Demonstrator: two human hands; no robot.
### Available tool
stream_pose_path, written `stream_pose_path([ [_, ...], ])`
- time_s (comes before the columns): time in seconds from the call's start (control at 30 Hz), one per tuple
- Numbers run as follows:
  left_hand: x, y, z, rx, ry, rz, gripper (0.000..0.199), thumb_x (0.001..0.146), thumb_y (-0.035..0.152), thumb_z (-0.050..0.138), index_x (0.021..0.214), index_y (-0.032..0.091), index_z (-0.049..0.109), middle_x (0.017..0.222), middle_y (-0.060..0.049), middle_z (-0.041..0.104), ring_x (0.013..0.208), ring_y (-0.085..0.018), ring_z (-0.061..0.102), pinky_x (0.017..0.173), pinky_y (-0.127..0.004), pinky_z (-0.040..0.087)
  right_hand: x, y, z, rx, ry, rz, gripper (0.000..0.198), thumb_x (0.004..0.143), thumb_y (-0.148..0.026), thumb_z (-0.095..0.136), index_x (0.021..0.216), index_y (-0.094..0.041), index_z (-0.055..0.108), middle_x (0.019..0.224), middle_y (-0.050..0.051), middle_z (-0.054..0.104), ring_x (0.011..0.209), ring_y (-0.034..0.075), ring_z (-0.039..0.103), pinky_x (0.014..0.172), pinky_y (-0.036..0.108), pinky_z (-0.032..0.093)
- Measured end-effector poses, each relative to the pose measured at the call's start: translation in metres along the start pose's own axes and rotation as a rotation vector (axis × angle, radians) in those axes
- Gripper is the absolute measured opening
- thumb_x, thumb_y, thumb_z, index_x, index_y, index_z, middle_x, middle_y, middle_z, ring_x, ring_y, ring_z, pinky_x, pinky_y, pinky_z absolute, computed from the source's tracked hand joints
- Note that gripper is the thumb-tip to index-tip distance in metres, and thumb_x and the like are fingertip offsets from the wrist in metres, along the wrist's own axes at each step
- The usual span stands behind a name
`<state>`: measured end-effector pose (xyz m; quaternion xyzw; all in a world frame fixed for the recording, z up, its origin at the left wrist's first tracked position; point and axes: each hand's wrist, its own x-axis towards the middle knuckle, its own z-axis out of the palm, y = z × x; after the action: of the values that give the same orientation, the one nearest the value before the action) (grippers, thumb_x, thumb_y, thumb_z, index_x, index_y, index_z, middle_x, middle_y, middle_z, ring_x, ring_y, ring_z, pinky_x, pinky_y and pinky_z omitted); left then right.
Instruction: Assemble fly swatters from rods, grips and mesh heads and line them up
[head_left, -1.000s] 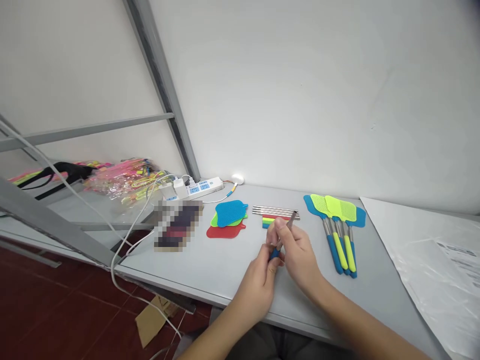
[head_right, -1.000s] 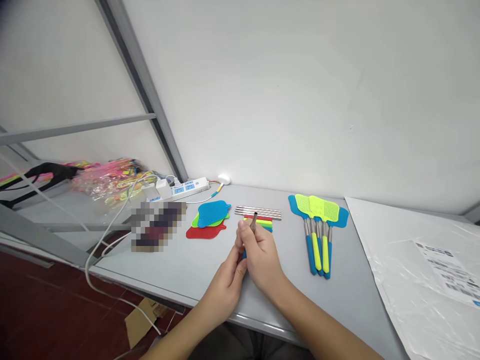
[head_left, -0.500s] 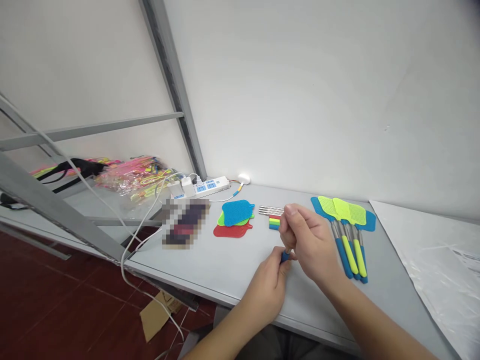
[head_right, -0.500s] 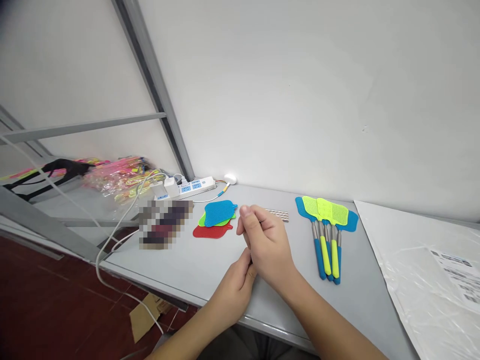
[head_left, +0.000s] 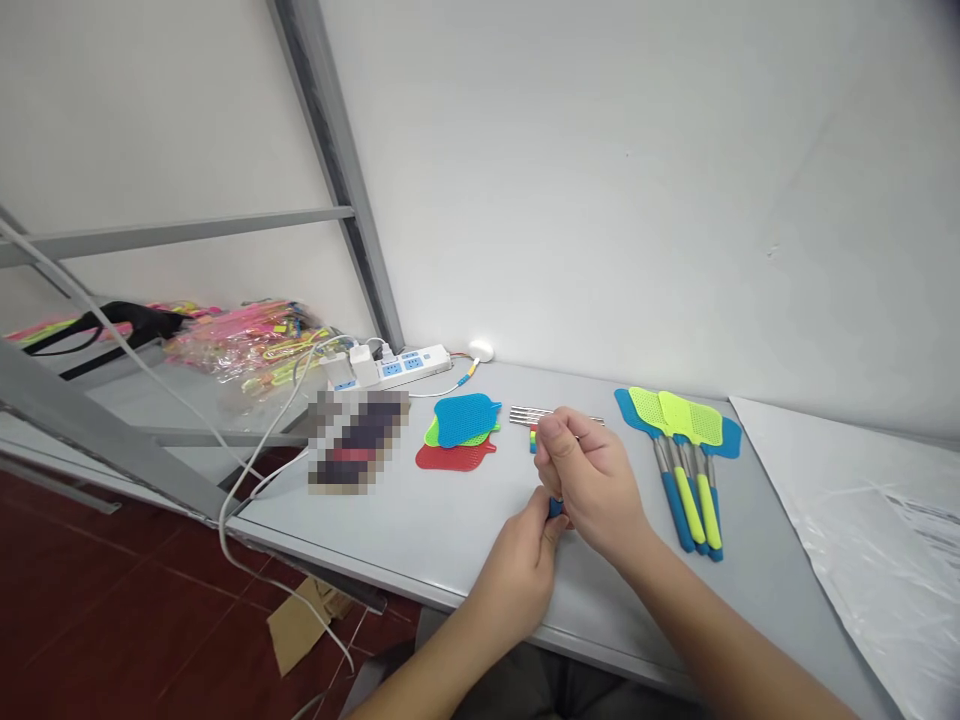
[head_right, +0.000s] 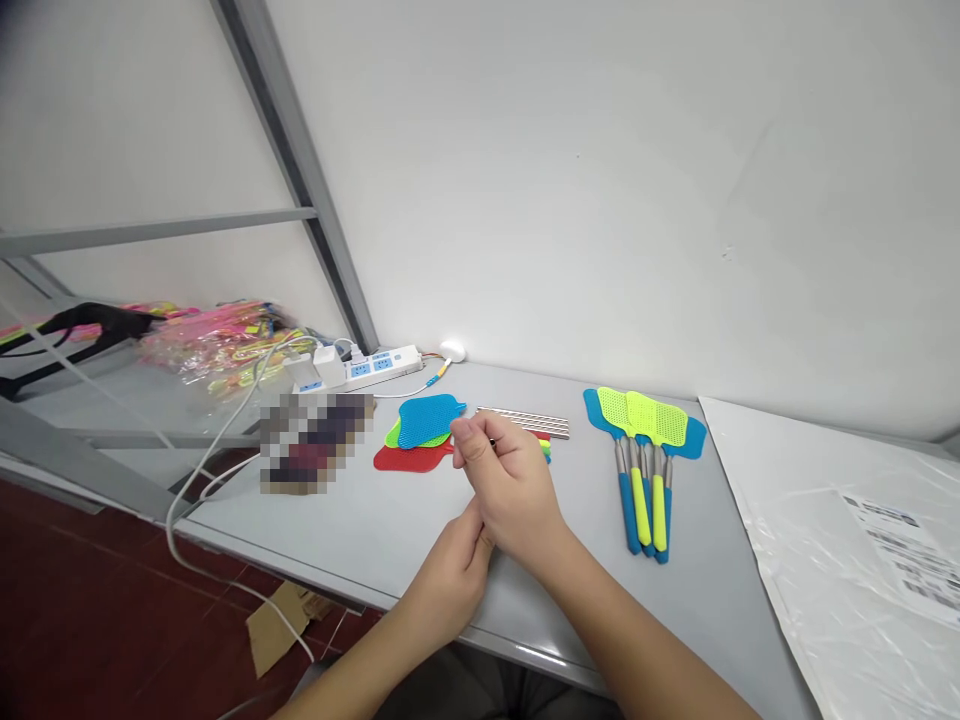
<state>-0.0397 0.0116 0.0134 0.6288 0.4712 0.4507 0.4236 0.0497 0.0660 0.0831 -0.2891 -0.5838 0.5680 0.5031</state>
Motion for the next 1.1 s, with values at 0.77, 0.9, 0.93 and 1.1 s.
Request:
stream_pose_path([
  [0.77, 0.002, -0.003, -0.001, -0.008, 0.000, -0.084, 0.031, 0.099, 0.026, 0.034, 0.122, 0.019, 0.055, 0.107, -0.009, 0.068, 0.095, -0.023, 0.062, 0.080, -0.031, 0.047, -0.001, 0.016, -0.003, -0.027, -0.003, 0.015, 0.039, 0.089, -0.053, 0.055, 0.066, -0.022, 0.052, 0.048, -0.008, 0.031, 0.043, 0.008, 0.023, 0.043, 0.024, 0.022],
  [0.9, 0.002, -0.004, -0.001, 0.004, -0.002, -0.078, 0.032, 0.100, 0.027, 0.034, 0.122, 0.019, 0.054, 0.109, -0.009, 0.067, 0.095, -0.022, 0.062, 0.080, -0.030, 0.047, -0.001, 0.018, -0.004, -0.029, 0.005, 0.005, 0.039, 0.088, -0.054, 0.055, 0.066, -0.022, 0.053, 0.048, -0.008, 0.032, 0.043, 0.008, 0.025, 0.043, 0.024, 0.023],
  [0.93, 0.002, -0.004, -0.001, 0.010, -0.004, -0.076, 0.032, 0.099, 0.026, 0.034, 0.123, 0.019, 0.054, 0.109, -0.009, 0.067, 0.095, -0.022, 0.062, 0.080, -0.030, 0.047, -0.001, 0.018, -0.004, -0.028, 0.003, 0.004, 0.039, 0.089, -0.054, 0.055, 0.066, -0.022, 0.053, 0.048, -0.008, 0.032, 0.043, 0.008, 0.025, 0.043, 0.024, 0.023],
  [1.1, 0.002, -0.006, -0.001, 0.035, 0.001, -0.079, 0.031, 0.099, 0.023, 0.034, 0.122, 0.019, 0.054, 0.109, -0.009, 0.067, 0.091, -0.021, 0.061, 0.077, -0.029, 0.046, -0.001, 0.017, -0.004, -0.030, -0.005, 0.000, 0.039, 0.090, -0.053, 0.054, 0.066, -0.022, 0.052, 0.048, -0.008, 0.033, 0.044, 0.008, 0.027, 0.043, 0.024, 0.024],
])
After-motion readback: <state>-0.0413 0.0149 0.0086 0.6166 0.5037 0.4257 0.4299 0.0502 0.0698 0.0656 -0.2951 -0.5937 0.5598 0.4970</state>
